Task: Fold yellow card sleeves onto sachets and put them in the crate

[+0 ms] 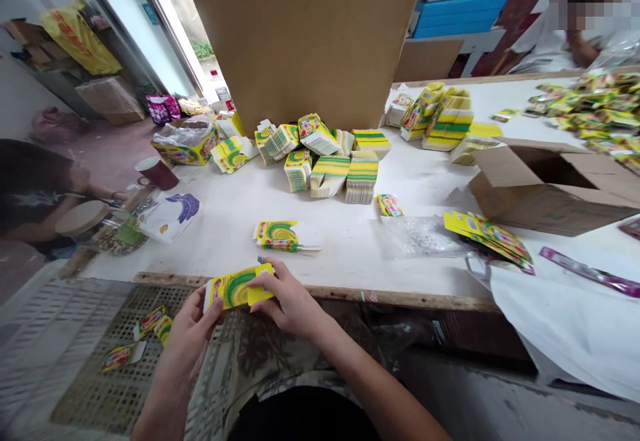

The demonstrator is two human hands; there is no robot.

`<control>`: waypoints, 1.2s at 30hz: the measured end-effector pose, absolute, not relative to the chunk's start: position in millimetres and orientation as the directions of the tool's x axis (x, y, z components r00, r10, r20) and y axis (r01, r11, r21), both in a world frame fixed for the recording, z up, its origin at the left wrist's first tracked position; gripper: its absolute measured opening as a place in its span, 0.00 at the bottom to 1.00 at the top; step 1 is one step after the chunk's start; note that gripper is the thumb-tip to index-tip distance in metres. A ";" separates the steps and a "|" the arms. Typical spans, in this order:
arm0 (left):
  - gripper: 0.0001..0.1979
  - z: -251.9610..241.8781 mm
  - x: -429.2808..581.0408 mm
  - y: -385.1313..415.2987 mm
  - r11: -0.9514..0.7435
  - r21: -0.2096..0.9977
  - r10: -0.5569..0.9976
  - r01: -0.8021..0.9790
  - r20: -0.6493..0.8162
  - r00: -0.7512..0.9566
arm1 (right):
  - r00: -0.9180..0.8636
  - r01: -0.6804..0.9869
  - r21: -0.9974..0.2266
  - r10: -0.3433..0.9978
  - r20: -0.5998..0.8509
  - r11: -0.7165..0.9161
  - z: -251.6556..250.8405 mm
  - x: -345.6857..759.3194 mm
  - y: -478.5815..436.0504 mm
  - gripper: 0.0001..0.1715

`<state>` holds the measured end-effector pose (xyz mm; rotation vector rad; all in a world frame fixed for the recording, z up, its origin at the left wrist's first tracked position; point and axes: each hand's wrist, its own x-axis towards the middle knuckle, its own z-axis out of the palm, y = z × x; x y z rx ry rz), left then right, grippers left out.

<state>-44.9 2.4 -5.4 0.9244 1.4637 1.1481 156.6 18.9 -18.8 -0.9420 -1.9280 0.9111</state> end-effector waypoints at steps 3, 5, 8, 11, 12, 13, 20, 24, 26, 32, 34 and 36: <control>0.27 -2.6 -45.6 3.0 0.271 0.958 0.935 -0.088 -0.284 -0.213 | -0.494 0.342 -0.805 0.821 0.286 0.485 -15.5 159.8 20.0 0.17; 0.25 -0.7 -43.6 3.4 0.286 0.950 0.930 -0.122 -0.306 -0.202 | -0.534 0.368 -0.798 0.811 0.239 0.478 -10.3 165.4 21.1 0.15; 0.26 1.9 -37.5 3.2 0.292 0.937 0.928 -0.194 -0.326 -0.180 | -0.537 0.333 -0.826 0.812 0.231 0.455 -4.4 172.8 21.4 0.13; 0.27 4.3 -28.8 1.3 0.267 0.935 0.941 -0.234 -0.306 -0.147 | -0.394 0.176 -0.919 0.881 0.262 0.352 -5.9 170.0 17.9 0.25; 0.27 4.7 -25.8 0.3 0.259 0.937 0.945 -0.235 -0.296 -0.139 | -0.332 0.124 -0.947 0.912 0.241 0.296 -7.6 166.6 15.8 0.29; 0.26 5.0 -23.2 -0.8 0.254 0.939 0.948 -0.231 -0.289 -0.133 | -0.283 0.087 -0.966 0.936 0.210 0.243 -9.4 162.7 13.6 0.31; 0.18 8.1 -59.4 1.2 0.102 0.929 0.888 -0.355 -0.246 -0.388 | -0.244 0.235 -0.933 0.946 0.215 0.273 -13.4 159.9 29.9 0.39; 0.03 5.8 -118.1 7.0 -0.124 0.865 0.637 -0.486 -0.306 -0.708 | 0.018 0.603 -0.787 0.984 0.178 0.132 -21.4 178.5 71.5 0.21; 0.05 -3.0 -136.4 7.2 -0.077 0.842 0.617 -0.534 -0.380 -0.689 | 0.087 0.654 -0.754 0.984 0.157 0.063 -27.6 182.1 87.4 0.13; 0.08 -43.7 -126.4 5.1 0.088 0.842 0.650 -0.532 -0.453 -0.609 | 0.111 0.684 -0.729 0.984 0.140 0.026 -33.8 178.9 94.9 0.10; 0.12 -46.2 -107.9 4.3 0.062 0.862 0.658 -0.504 -0.415 -0.628 | 0.087 0.652 -0.757 0.986 0.139 0.049 -29.3 177.4 89.2 0.10; 0.16 -39.6 -83.1 2.7 0.025 0.882 0.734 -0.470 -0.335 -0.590 | 0.038 0.593 -0.801 0.991 0.127 0.079 -22.3 172.4 79.0 0.09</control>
